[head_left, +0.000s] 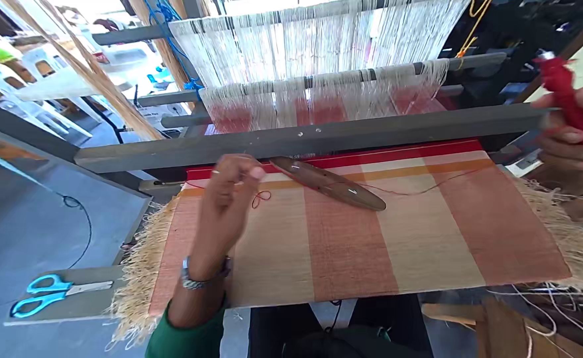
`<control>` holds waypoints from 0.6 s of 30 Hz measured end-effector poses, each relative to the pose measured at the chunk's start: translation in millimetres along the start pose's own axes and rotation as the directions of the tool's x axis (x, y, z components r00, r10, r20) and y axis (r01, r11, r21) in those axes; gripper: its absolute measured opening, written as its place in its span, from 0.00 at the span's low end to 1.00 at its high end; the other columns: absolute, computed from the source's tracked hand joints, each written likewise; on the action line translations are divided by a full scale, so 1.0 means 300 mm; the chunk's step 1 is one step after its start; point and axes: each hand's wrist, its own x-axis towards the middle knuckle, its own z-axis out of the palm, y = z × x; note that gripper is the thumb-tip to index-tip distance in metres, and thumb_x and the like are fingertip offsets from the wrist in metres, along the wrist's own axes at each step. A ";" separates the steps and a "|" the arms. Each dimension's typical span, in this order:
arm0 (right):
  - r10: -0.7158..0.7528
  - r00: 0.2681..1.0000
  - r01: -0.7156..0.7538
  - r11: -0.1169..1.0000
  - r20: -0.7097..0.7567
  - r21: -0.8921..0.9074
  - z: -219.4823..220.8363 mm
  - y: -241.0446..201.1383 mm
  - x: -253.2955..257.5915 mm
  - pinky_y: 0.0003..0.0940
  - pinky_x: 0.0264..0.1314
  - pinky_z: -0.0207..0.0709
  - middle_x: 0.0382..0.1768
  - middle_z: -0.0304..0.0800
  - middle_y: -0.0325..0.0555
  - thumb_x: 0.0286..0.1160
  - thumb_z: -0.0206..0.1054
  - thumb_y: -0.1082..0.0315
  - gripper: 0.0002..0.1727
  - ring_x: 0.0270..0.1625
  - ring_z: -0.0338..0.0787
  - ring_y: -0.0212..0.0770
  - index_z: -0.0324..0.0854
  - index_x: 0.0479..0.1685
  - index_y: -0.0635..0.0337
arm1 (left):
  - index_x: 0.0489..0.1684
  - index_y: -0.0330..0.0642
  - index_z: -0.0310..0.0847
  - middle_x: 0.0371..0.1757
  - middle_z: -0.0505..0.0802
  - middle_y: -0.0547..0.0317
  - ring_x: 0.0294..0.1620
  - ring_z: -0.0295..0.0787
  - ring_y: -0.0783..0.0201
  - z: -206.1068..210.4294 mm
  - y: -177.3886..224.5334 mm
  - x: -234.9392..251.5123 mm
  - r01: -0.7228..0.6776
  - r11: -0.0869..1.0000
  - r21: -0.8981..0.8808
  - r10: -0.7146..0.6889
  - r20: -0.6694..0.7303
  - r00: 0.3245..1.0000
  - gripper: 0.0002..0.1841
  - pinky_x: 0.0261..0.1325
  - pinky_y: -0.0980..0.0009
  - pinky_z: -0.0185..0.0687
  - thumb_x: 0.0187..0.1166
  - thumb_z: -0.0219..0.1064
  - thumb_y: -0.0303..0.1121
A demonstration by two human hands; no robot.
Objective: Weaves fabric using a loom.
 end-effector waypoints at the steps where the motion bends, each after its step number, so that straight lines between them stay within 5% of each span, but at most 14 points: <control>1: 0.017 1.000 -0.015 0.998 0.023 -0.060 0.053 -0.001 0.014 0.11 0.12 0.64 0.20 0.73 0.26 0.96 0.37 0.51 0.23 0.11 0.67 0.18 0.80 0.63 0.45 | 0.49 0.49 0.86 0.56 0.89 0.66 0.59 0.86 0.67 -0.043 0.020 -0.009 0.002 0.992 -0.123 -0.010 -0.065 0.998 0.11 0.64 0.64 0.84 0.89 0.60 0.43; 5: -0.062 0.995 0.079 0.965 0.075 -0.252 0.213 0.082 0.078 0.18 0.16 0.63 0.21 0.73 0.31 0.94 0.41 0.53 0.23 0.14 0.66 0.24 0.83 0.61 0.46 | 0.53 0.55 0.82 0.56 0.90 0.65 0.60 0.88 0.60 -0.205 0.069 -0.096 -0.065 0.921 -0.384 -0.047 -0.275 0.960 0.10 0.70 0.56 0.83 0.92 0.54 0.41; 8: -0.129 0.983 0.180 0.837 0.134 -0.517 0.394 0.100 0.098 0.25 0.26 0.73 0.31 0.80 0.34 0.93 0.44 0.58 0.19 0.23 0.76 0.27 0.80 0.63 0.51 | 0.54 0.59 0.79 0.54 0.90 0.69 0.60 0.88 0.62 -0.308 0.064 -0.210 -0.094 0.900 -0.425 -0.114 -0.437 0.892 0.14 0.72 0.56 0.82 0.94 0.45 0.44; 12: -0.234 0.918 0.397 0.587 0.321 -0.706 0.563 0.166 0.130 0.43 0.39 0.80 0.47 0.84 0.51 0.92 0.52 0.58 0.18 0.38 0.84 0.42 0.82 0.59 0.61 | 0.57 0.52 0.77 0.55 0.89 0.65 0.61 0.87 0.63 -0.440 0.023 -0.394 -0.163 0.889 -0.428 -0.175 -0.646 0.743 0.25 0.75 0.59 0.78 0.95 0.29 0.42; 14: -0.284 0.866 0.499 0.511 0.411 -0.700 0.622 0.219 0.156 0.45 0.49 0.82 0.48 0.84 0.52 0.89 0.55 0.60 0.16 0.46 0.85 0.44 0.84 0.56 0.61 | 0.54 0.48 0.77 0.52 0.90 0.61 0.59 0.88 0.62 -0.497 0.000 -0.486 -0.201 0.883 -0.425 -0.195 -0.720 0.666 0.26 0.74 0.61 0.79 0.94 0.28 0.41; 18: -0.265 0.836 0.549 0.418 0.481 -0.723 0.705 0.317 0.160 0.43 0.45 0.84 0.46 0.84 0.46 0.85 0.60 0.58 0.15 0.44 0.86 0.42 0.87 0.55 0.56 | 0.41 0.43 0.76 0.34 0.87 0.59 0.41 0.88 0.63 -0.596 -0.042 -0.651 -0.263 0.882 -0.392 -0.231 -0.844 0.485 0.25 0.58 0.65 0.86 0.94 0.29 0.39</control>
